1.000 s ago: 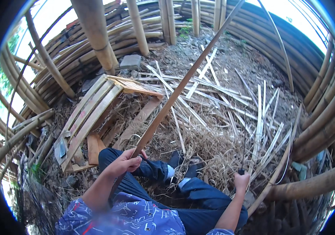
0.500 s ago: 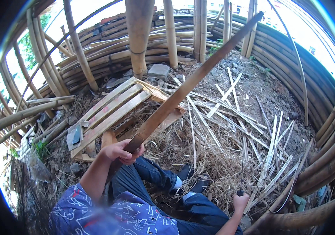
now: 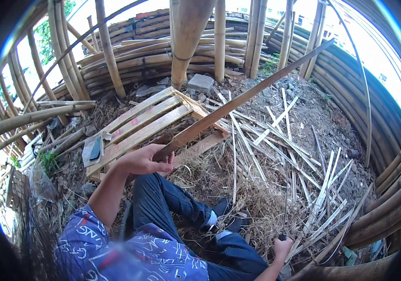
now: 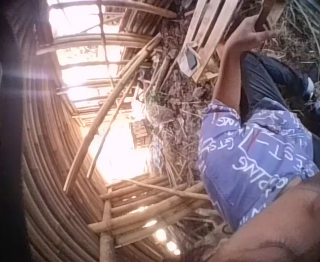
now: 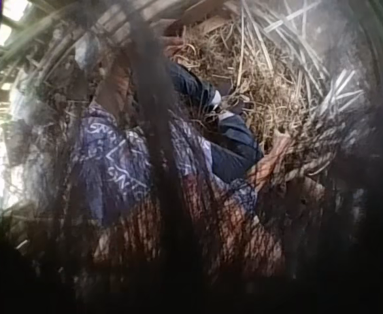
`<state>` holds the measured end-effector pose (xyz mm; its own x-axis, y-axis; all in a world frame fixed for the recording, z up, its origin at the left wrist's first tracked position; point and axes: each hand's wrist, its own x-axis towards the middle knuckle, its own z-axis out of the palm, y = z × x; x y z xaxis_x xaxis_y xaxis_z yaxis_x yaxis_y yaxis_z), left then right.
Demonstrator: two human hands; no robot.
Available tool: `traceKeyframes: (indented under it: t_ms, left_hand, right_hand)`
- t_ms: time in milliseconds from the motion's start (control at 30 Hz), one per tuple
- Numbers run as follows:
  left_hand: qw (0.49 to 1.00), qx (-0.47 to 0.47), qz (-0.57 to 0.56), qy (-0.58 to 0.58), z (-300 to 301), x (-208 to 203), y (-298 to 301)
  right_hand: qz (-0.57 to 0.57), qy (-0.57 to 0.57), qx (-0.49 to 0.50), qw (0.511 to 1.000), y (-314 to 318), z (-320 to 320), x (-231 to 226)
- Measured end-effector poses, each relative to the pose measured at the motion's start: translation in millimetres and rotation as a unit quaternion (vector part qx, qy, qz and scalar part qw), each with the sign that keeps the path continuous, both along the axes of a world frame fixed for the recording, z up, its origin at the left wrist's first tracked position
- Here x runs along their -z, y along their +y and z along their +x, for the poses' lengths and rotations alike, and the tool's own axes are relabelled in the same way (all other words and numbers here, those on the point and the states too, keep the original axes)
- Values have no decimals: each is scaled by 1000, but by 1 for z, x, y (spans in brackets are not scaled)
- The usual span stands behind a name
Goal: The person scrapes a bamboo stick with a machete to smooth its surface while sitting on the ground.
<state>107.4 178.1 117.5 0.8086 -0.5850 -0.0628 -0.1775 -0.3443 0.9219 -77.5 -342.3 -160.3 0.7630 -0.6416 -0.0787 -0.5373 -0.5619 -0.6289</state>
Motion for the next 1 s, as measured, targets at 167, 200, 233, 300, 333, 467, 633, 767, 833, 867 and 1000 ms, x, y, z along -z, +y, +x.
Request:
traceKeyframes:
  t_ms: [167,200,233,300,333,467,633,767,833,867,1000]
  left_hand:
    - [996,-36,83,-21,-7,-12,-1]
    - [995,-49,85,-20,-8,-10,0]
    - [994,-62,86,-18,-9,-10,0]
    - [992,-85,80,-45,-11,-8,1]
    - [989,-106,74,-72,-12,-8,1]
    - [987,-112,102,-46,-15,-15,-2]
    - [974,-132,127,-134,-23,-21,-7]
    - [964,-145,134,-177,-28,-21,-12]
    - [953,-151,152,-213,-29,-21,-14]
    - [954,-149,153,-212,-30,-21,-14]
    - [950,-144,166,-220,-32,-23,-18]
  right_hand:
    - [68,-27,31,997,-6,-1,10]
    - [67,-25,31,997,-6,-2,10]
    - [63,-29,23,997,-5,-3,10]
    - [60,-32,15,998,-1,0,4]
    - [47,-26,6,999,2,1,0]
    - [35,-18,-13,999,2,-2,0]
    - [13,20,11,1000,11,1,-11]
    - [-11,25,9,1000,11,2,-12]
    - [-15,30,18,999,11,1,-12]
    - [-21,15,10,1000,14,2,-17]
    - [-22,-18,35,999,-1,-1,5]
